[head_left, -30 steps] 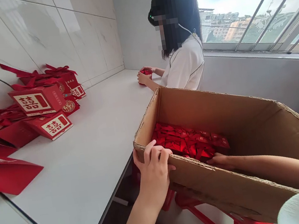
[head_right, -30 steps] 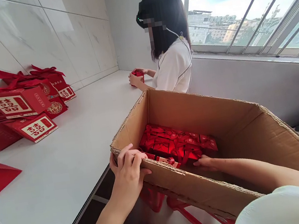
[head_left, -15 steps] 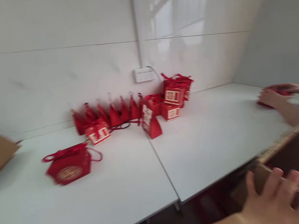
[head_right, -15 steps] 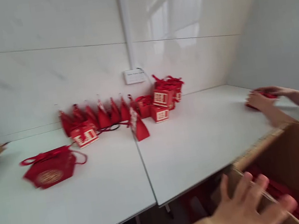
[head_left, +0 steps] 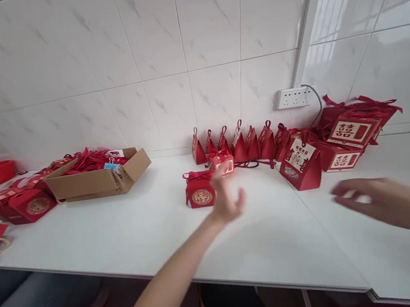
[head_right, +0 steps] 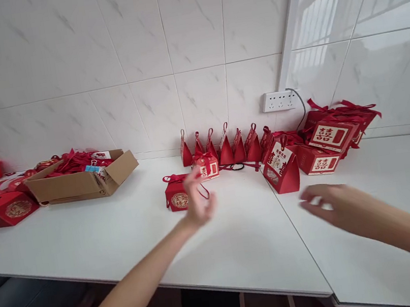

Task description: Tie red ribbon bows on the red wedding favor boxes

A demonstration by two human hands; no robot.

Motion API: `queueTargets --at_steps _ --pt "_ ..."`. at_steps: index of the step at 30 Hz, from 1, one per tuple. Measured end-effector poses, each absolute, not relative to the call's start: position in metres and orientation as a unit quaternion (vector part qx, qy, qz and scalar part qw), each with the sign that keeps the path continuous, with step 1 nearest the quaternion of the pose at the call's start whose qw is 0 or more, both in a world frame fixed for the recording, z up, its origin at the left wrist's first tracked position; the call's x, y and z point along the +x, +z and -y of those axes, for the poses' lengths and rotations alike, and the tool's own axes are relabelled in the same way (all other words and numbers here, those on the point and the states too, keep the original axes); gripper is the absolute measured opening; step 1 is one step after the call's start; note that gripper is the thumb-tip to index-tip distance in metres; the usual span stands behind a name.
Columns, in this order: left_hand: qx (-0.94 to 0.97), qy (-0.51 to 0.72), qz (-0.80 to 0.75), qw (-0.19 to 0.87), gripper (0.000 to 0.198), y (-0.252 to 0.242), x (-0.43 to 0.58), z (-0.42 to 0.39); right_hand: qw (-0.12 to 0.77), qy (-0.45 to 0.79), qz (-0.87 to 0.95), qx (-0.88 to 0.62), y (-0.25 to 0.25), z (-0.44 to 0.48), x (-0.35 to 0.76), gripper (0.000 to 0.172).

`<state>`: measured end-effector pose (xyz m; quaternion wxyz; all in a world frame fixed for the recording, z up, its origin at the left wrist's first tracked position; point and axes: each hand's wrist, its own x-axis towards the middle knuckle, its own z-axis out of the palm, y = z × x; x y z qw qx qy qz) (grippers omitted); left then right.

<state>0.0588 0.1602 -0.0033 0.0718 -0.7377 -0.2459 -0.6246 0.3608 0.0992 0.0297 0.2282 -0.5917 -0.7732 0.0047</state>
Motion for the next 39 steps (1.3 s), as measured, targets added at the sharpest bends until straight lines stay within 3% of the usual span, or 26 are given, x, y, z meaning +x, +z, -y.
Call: queueTargets --at_steps 3,6,11,18,22,28,33,37,39 --pt "-0.591 -0.691 0.417 -0.004 0.037 -0.003 -0.013 -0.187 0.169 0.13 0.816 -0.537 0.012 -0.125 0.285 0.021" --pt "-0.52 -0.7 0.485 -0.07 0.032 -0.015 -0.047 -0.203 0.248 0.204 0.799 -0.508 -0.005 -0.153 0.211 0.032" --pt "-0.566 -0.673 0.46 -0.122 0.025 -0.032 -0.049 -0.208 0.398 0.421 0.708 -0.404 -0.029 -0.197 0.148 0.061" --pt "-0.698 -0.548 0.421 -0.189 0.06 -0.038 -0.047 -0.196 0.451 0.524 0.655 -0.307 -0.052 -0.215 0.146 0.068" --pt "-0.747 -0.486 0.398 -0.216 0.051 -0.036 -0.049 -0.2 0.478 0.524 0.625 -0.328 -0.049 -0.217 0.165 0.069" --pt "-0.736 -0.51 0.363 -0.258 0.037 -0.032 -0.044 -0.201 0.485 0.558 0.602 -0.302 -0.047 -0.224 0.164 0.073" --pt "-0.719 -0.509 0.379 -0.283 0.045 -0.035 -0.042 -0.195 0.455 0.531 0.638 -0.322 -0.043 -0.211 0.168 0.064" --pt "-0.583 -0.574 0.463 -0.339 0.047 -0.041 -0.044 -0.204 0.445 0.505 0.644 -0.363 -0.038 -0.198 0.195 0.024" --pt "-0.547 -0.587 0.471 -0.367 0.043 -0.043 -0.044 -0.209 0.451 0.491 0.638 -0.385 -0.036 -0.194 0.206 0.016"
